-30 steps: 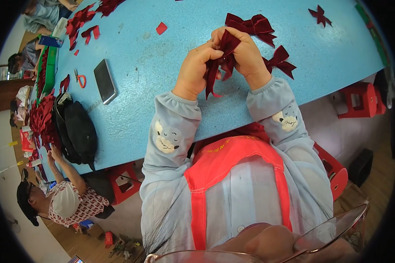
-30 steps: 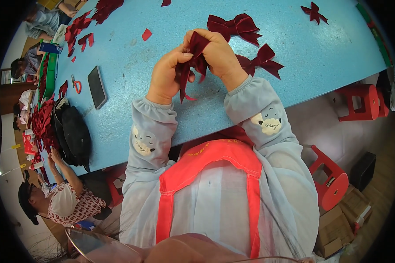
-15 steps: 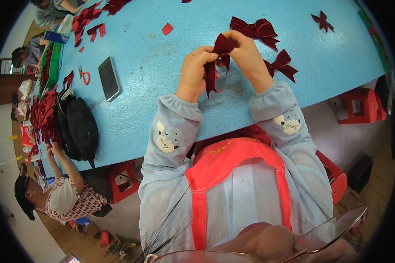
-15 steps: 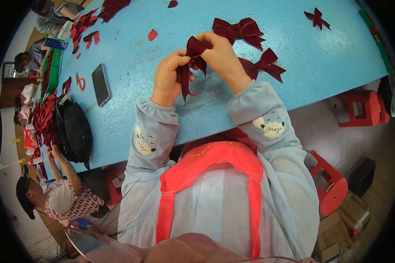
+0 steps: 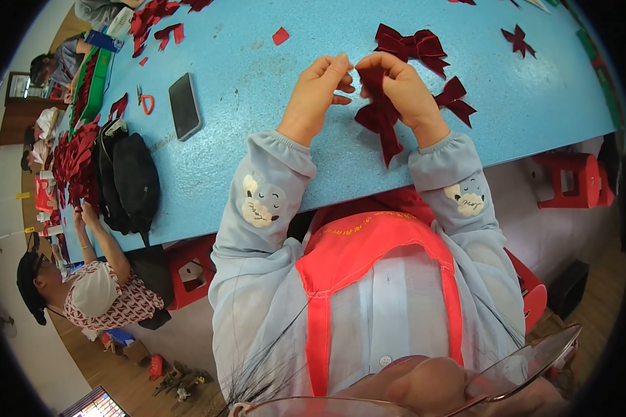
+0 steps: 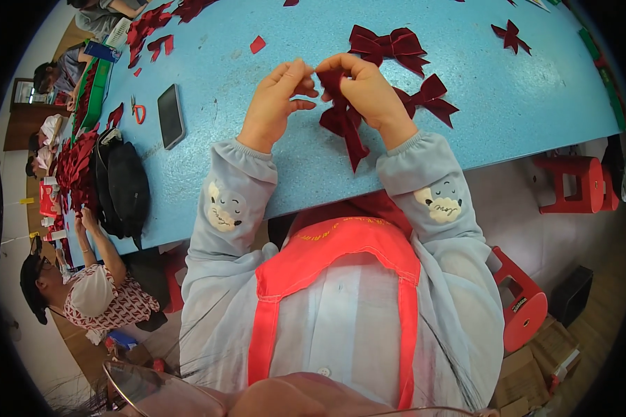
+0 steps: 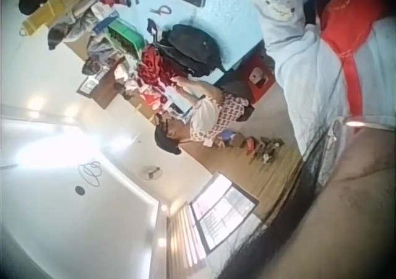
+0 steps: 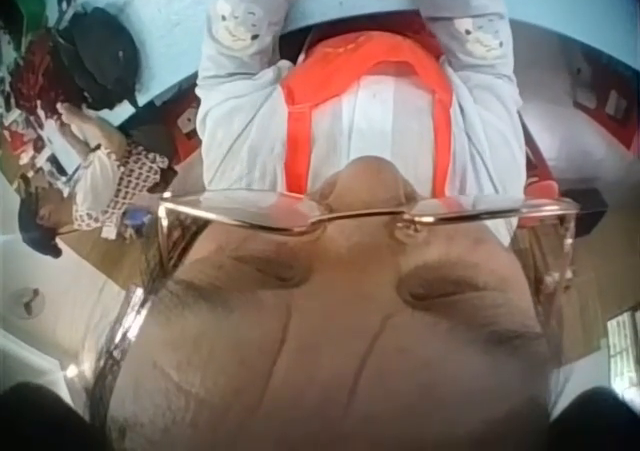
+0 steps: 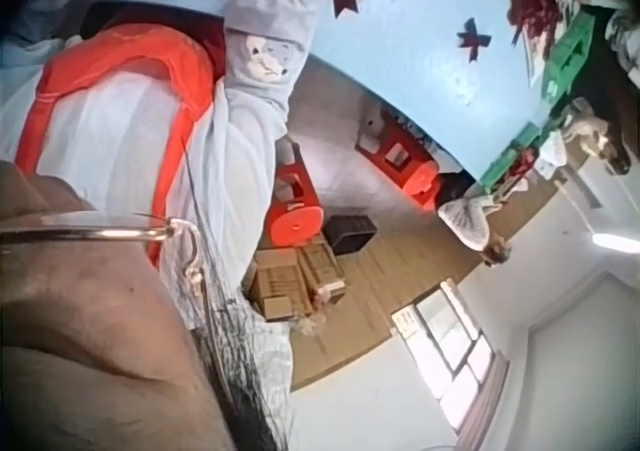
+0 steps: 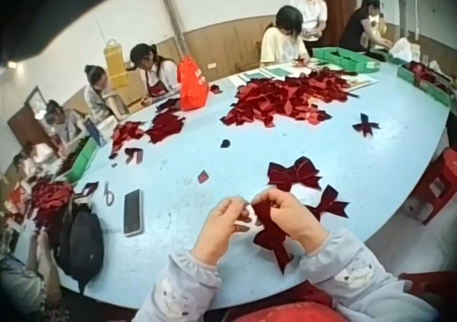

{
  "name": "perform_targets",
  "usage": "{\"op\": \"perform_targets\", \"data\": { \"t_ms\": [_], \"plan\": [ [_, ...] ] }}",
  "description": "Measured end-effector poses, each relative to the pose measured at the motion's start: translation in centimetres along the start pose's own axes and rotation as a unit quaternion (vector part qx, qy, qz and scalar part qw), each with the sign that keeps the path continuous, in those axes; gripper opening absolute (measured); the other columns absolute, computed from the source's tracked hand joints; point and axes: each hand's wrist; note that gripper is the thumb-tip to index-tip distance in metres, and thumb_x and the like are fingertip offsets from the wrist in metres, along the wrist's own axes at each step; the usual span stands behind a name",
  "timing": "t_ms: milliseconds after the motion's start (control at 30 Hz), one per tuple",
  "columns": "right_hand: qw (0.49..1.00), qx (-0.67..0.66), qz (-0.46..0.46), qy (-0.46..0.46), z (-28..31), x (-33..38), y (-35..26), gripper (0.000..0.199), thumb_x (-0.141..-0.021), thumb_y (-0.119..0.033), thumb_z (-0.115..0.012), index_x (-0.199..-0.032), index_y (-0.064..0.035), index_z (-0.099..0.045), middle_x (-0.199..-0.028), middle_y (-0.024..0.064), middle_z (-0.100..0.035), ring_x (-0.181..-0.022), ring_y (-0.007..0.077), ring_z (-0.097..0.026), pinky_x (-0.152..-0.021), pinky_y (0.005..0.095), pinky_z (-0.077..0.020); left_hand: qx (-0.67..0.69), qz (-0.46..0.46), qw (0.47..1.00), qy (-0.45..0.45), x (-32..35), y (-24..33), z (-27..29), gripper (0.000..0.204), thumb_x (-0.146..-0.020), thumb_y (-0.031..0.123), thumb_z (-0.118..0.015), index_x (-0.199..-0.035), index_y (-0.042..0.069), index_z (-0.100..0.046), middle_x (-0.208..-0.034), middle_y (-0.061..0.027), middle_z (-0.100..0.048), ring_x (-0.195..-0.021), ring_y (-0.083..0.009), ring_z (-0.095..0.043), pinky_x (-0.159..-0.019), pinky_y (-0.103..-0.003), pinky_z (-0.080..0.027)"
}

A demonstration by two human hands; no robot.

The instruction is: The recorder is hand-assembling red fabric ribbons at a large table.

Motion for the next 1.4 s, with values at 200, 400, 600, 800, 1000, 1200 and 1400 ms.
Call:
{"op": "perform_targets", "data": {
  "t_ms": [200,400,600,800,1000,1200,1400],
  "plan": [
    [0.988,0.010,0.068,0.136,-0.6,-0.4,0.6,0.026,-0.082,-0.001,-0.045,-0.104,-0.0044,-0.059,-0.090,0.0005,-0.060,-0.079,0.0081,-0.056,-0.067,0.0218,-0.0451,-0.147,-0.044,0.987,-0.041,0.2,-0.6,-1.8,0.025,-0.078,0.021,-0.067,-0.092,0.001,-0.060,-0.074,-0.0032,-0.059,-0.068,-0.0120,-0.056,-0.061,-0.023,-0.043],
    [0.977,0.128,0.044,0.162,0.5,0.2,0.0,0.022,-0.083,-0.006,-0.051,-0.105,-0.0031,-0.058,-0.090,-0.0009,-0.060,-0.078,0.0077,-0.055,-0.066,0.0219,-0.0448,-0.182,0.013,0.977,-0.110,-0.7,1.0,-0.3,0.029,-0.080,0.023,-0.066,-0.097,0.001,-0.058,-0.079,-0.0010,-0.058,-0.069,-0.0089,-0.051,-0.063,-0.022,-0.041],
    [0.917,0.376,0.021,0.129,1.9,2.4,0.1,0.021,-0.082,-0.009,-0.057,-0.102,-0.0035,-0.059,-0.091,0.0046,-0.061,-0.077,0.0149,-0.058,-0.069,0.0242,-0.0457,-0.371,0.047,0.925,-0.073,-3.6,1.2,2.6,0.026,-0.077,0.021,-0.068,-0.089,0.000,-0.061,-0.075,-0.0073,-0.060,-0.066,-0.0161,-0.054,-0.060,-0.028,-0.045],
    [0.778,0.579,0.204,0.129,3.4,2.1,-2.1,0.020,-0.080,-0.008,-0.059,-0.100,-0.0058,-0.060,-0.098,0.0066,-0.059,-0.087,0.0225,-0.057,-0.072,0.0285,-0.0460,-0.536,-0.396,0.726,0.170,-2.6,-1.2,6.2,0.021,-0.077,0.020,-0.066,-0.088,0.003,-0.061,-0.078,-0.0109,-0.058,-0.077,-0.0246,-0.055,-0.064,-0.033,-0.045],
    [0.724,0.628,0.276,-0.065,1.5,-1.9,0.2,0.026,-0.075,-0.001,-0.057,-0.099,-0.0075,-0.061,-0.104,0.0038,-0.058,-0.095,0.0238,-0.052,-0.077,0.0334,-0.0424,-0.576,-0.349,0.739,0.000,1.9,-3.4,4.4,0.018,-0.077,0.017,-0.064,-0.087,0.003,-0.061,-0.078,-0.0122,-0.058,-0.080,-0.0291,-0.056,-0.068,-0.038,-0.046],
    [0.721,0.650,0.218,-0.100,1.0,-2.0,1.0,0.030,-0.071,0.002,-0.056,-0.100,-0.0081,-0.061,-0.104,0.0029,-0.058,-0.093,0.0217,-0.052,-0.077,0.0329,-0.0401,-0.472,-0.143,0.862,0.121,-1.1,-2.3,6.0,0.015,-0.077,0.013,-0.062,-0.086,0.001,-0.061,-0.081,-0.0146,-0.060,-0.076,-0.0311,-0.058,-0.068,-0.039,-0.047],
    [0.724,0.635,0.254,-0.089,1.6,-2.6,1.1,0.030,-0.073,-0.001,-0.057,-0.101,-0.0081,-0.061,-0.101,0.0031,-0.060,-0.089,0.0212,-0.053,-0.074,0.0313,-0.0405,-0.438,-0.069,0.896,0.023,-4.9,-2.1,7.0,0.023,-0.078,0.008,-0.058,-0.100,0.001,-0.056,-0.082,-0.0163,-0.061,-0.072,-0.0288,-0.060,-0.067,-0.035,-0.048]
  ]
}}
Point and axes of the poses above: each hand's wrist, its own x-axis away from the middle knuckle, its own z-axis out of the back of the hand, y = z × x
